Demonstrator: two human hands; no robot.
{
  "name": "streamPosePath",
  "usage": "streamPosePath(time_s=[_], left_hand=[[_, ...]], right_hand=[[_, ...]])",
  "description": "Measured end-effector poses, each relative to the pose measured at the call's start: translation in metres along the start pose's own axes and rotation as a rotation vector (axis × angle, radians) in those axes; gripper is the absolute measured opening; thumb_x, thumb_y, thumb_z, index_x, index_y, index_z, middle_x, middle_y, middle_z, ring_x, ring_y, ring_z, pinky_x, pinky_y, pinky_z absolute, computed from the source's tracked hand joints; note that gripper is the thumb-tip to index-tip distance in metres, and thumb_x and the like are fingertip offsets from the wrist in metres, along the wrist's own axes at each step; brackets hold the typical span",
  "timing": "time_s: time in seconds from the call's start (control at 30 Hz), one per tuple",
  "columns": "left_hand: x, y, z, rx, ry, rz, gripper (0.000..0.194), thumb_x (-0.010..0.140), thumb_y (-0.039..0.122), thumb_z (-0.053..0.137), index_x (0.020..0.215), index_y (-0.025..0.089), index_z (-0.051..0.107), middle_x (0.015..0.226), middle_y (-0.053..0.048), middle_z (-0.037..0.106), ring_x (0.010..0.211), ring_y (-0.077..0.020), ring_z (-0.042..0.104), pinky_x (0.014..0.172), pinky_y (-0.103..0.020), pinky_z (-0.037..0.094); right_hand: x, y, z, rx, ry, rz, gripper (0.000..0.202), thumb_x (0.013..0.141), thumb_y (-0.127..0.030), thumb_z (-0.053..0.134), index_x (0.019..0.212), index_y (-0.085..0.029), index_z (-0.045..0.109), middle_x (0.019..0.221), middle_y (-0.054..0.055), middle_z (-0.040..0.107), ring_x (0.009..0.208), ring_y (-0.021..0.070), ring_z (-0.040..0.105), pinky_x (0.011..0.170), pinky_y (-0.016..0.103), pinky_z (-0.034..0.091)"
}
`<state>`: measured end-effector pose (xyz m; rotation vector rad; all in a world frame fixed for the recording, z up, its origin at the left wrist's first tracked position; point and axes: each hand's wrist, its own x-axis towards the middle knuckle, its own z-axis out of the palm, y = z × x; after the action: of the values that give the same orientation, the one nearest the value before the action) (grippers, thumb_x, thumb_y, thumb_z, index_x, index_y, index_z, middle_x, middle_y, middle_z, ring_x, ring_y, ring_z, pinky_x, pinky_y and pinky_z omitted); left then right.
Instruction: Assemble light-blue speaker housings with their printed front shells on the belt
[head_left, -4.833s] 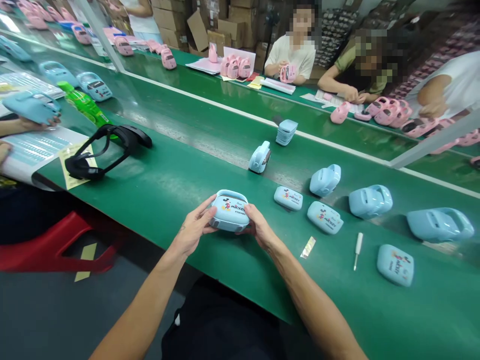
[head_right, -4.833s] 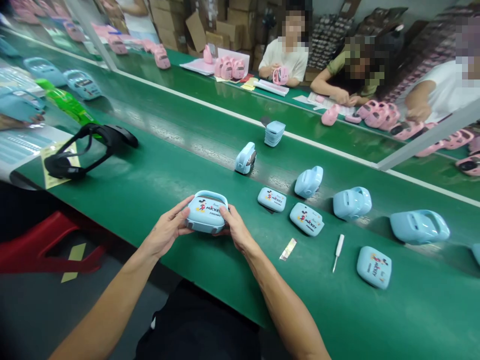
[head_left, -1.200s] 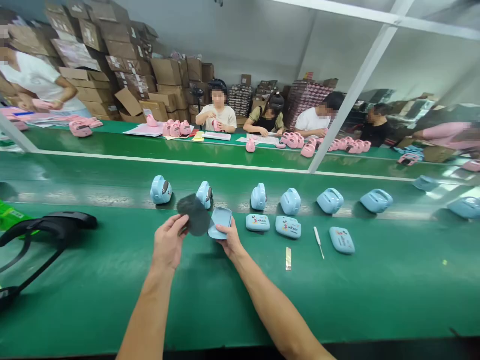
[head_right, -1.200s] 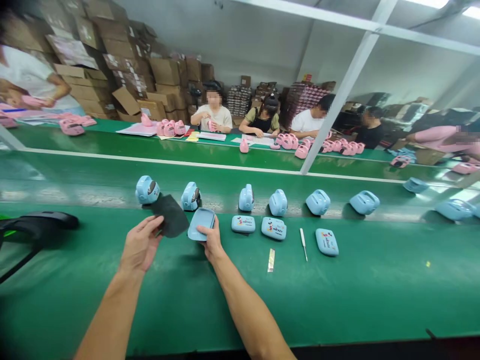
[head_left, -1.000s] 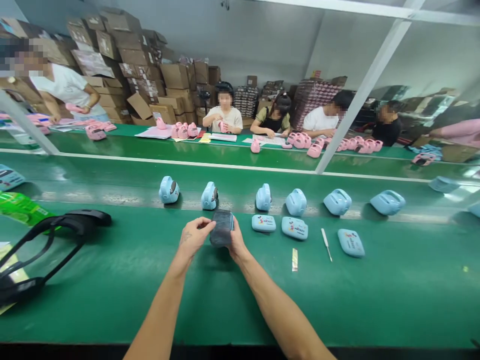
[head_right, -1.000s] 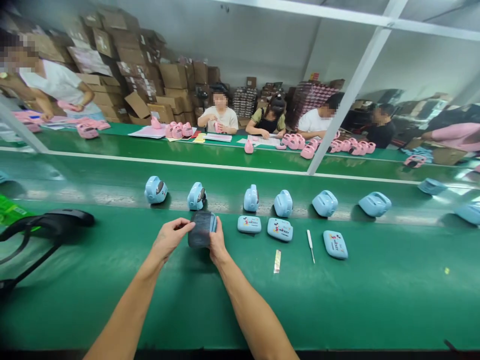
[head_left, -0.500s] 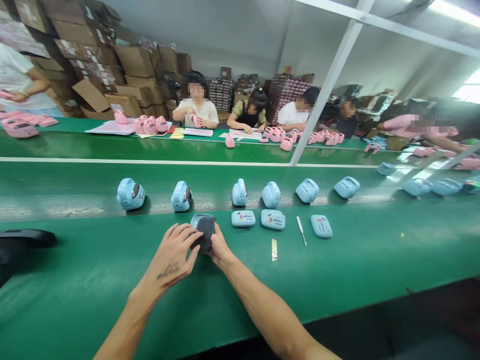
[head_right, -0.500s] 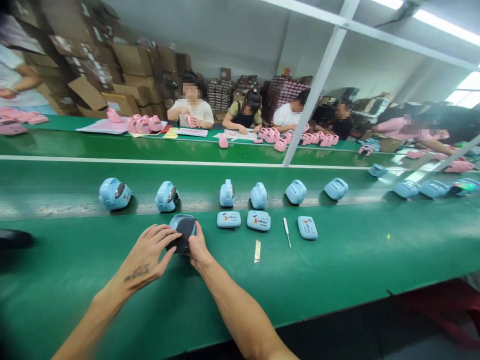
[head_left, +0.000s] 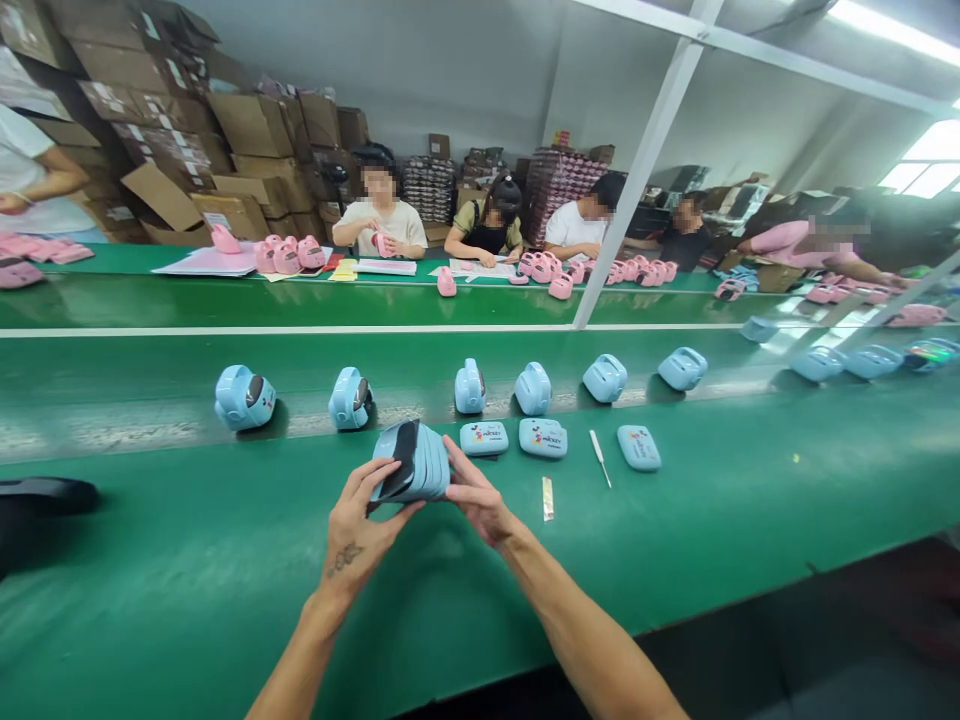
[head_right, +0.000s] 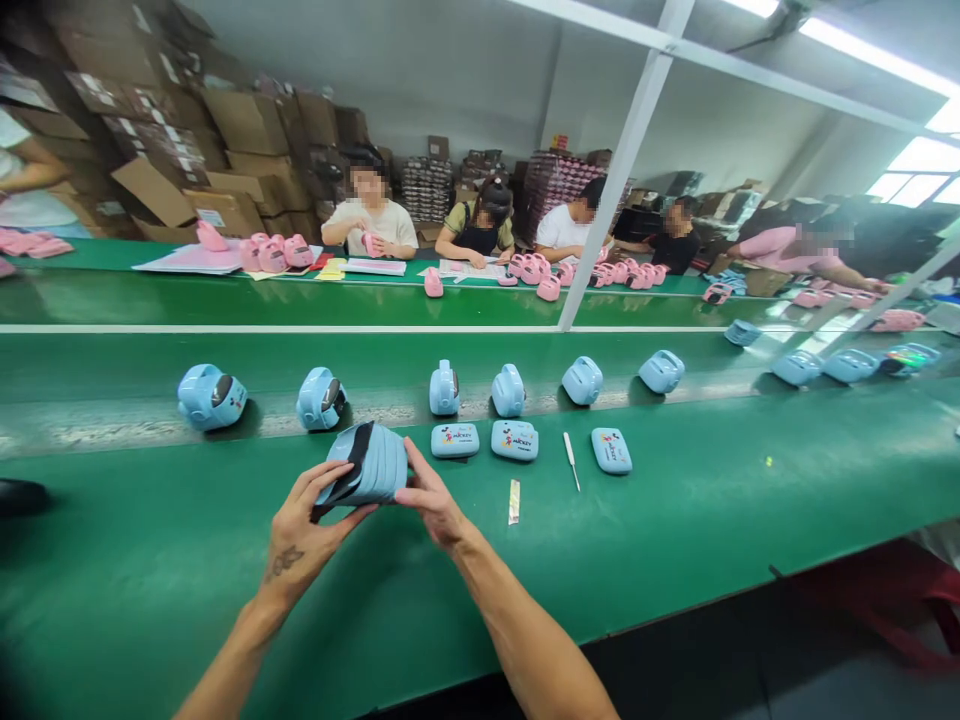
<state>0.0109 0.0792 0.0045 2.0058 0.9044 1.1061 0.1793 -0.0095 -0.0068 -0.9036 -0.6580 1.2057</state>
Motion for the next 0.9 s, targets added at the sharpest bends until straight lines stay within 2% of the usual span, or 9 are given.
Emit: streamPosePath(time_s=[0.1,0.2,0.3,0.37,0.43,0.57,0.67,0.8,0.9], left_hand=[[-0.003,0.002,0.026,-0.391,0.163,-0.325,0.062,0.052,0.04,0.093,0.107,0.022,0.069,0.109,-0.007,0.073,0.106,-0.0292,0.071,0.084,-0.037,0.062],[-0.004,-0.001,0.058,-0.845,0.232,-0.573,0.056,0.051,0.027,0.095,0.1,0.02,0.069,0.097,-0.004,0.076,0.097,-0.024,0.073,0.084,-0.031,0.061],[-0.001,-0.004,0.083,-1.192,0.221,-0.784,0.037,0.065,0.011,0.086,0.096,0.018,0.069,0.093,-0.003,0.077,0.089,-0.0189,0.075,0.082,-0.026,0.061],[0.006,-0.006,0.091,-1.335,0.187,-0.935,0.023,0.078,0.006,0.075,0.098,0.016,0.069,0.091,-0.006,0.078,0.085,-0.0179,0.076,0.082,-0.026,0.063],[0.018,-0.008,0.091,-1.422,0.105,-1.071,0.016,0.09,0.009,0.064,0.105,0.012,0.067,0.091,-0.01,0.077,0.085,-0.0194,0.077,0.079,-0.027,0.064],[0.047,-0.01,0.082,-1.401,-0.083,-1.188,0.028,0.1,0.022,0.054,0.121,0.006,0.062,0.093,-0.016,0.076,0.086,-0.0228,0.078,0.071,-0.026,0.065],[0.061,-0.013,0.074,-1.322,-0.087,-1.165,0.031,0.1,0.023,0.052,0.124,0.005,0.061,0.095,-0.017,0.075,0.087,-0.0234,0.078,0.073,-0.029,0.066],[0.054,-0.025,0.062,-1.114,-0.131,-1.129,0.037,0.095,0.02,0.054,0.128,0.003,0.059,0.1,-0.02,0.075,0.088,-0.0272,0.078,0.077,-0.036,0.066],[0.04,-0.038,0.044,-0.861,-0.148,-1.092,0.06,0.082,0.015,0.069,0.139,0.008,0.053,0.092,-0.015,0.077,0.072,-0.0259,0.077,0.069,-0.036,0.065]], right_hand=[[-0.001,-0.011,-0.014,-0.453,-0.041,-0.155,0.1,0.062,-0.027,0.079,0.154,-0.036,0.041,0.145,0.006,0.048,0.102,0.0237,0.06,0.095,0.044,0.053],[0.014,-0.024,-0.024,-0.952,0.008,-0.31,0.095,0.064,-0.017,0.074,0.153,-0.034,0.045,0.126,0.008,0.052,0.101,0.0246,0.057,0.1,0.047,0.05],[0.04,-0.04,-0.034,-1.294,-0.021,-0.452,0.08,0.06,-0.01,0.072,0.138,-0.025,0.059,0.133,0.012,0.05,0.125,0.0333,0.049,0.111,0.051,0.04],[0.06,-0.049,-0.039,-1.385,-0.163,-0.465,0.079,0.055,-0.009,0.075,0.131,-0.021,0.06,0.143,0.015,0.047,0.135,0.0364,0.044,0.114,0.051,0.037],[0.079,-0.056,-0.043,-1.415,-0.295,-0.39,0.08,0.054,-0.011,0.079,0.13,-0.019,0.058,0.14,0.016,0.053,0.129,0.0355,0.05,0.11,0.049,0.041],[0.11,-0.059,-0.043,-1.499,-0.278,-0.261,0.072,0.058,-0.026,0.088,0.125,-0.018,0.061,0.117,0.013,0.068,0.109,0.0324,0.062,0.096,0.044,0.047],[0.126,-0.055,-0.042,-1.496,-0.238,-0.245,0.064,0.061,-0.03,0.089,0.118,-0.018,0.064,0.108,0.011,0.07,0.1,0.0291,0.064,0.088,0.039,0.048],[0.133,-0.048,-0.041,-1.484,-0.227,-0.228,0.065,0.058,-0.033,0.092,0.115,-0.017,0.066,0.102,0.009,0.072,0.093,0.0263,0.067,0.082,0.034,0.048],[0.129,-0.043,-0.039,-1.503,-0.23,-0.193,0.07,0.056,-0.034,0.092,0.118,-0.016,0.066,0.108,0.011,0.073,0.097,0.0286,0.068,0.084,0.035,0.049]])
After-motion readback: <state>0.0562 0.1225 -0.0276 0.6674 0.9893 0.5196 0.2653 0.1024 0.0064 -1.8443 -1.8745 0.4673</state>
